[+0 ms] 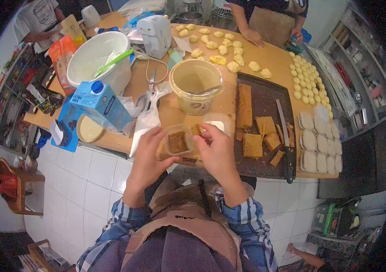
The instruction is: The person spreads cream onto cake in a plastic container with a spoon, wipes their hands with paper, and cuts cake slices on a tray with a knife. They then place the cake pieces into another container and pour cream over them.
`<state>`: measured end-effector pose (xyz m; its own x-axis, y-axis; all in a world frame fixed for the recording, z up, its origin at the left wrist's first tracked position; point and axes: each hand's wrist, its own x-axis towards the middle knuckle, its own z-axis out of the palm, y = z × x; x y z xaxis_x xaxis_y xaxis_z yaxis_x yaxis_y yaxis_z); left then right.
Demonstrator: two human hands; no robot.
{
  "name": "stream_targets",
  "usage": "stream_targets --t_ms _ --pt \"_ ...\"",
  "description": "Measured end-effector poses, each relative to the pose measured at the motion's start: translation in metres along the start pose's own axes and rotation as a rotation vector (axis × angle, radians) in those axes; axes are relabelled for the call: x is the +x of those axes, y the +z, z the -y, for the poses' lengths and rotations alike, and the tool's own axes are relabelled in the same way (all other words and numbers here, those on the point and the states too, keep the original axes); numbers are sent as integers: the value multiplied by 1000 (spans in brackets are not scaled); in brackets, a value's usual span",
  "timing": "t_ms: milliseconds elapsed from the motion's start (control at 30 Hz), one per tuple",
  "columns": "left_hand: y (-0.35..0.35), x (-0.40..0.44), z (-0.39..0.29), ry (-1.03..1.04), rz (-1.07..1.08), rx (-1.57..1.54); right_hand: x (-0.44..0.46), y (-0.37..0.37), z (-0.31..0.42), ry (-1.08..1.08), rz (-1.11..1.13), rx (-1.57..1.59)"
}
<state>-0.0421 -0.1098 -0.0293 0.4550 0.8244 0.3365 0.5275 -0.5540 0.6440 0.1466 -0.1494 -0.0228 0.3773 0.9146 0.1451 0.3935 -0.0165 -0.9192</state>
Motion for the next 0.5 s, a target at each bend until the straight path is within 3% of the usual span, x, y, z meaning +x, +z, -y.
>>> stream_targets --t_ms 500 --pt "36 5 23 -50 -66 -280 0 52 12 -366 -23 -732"
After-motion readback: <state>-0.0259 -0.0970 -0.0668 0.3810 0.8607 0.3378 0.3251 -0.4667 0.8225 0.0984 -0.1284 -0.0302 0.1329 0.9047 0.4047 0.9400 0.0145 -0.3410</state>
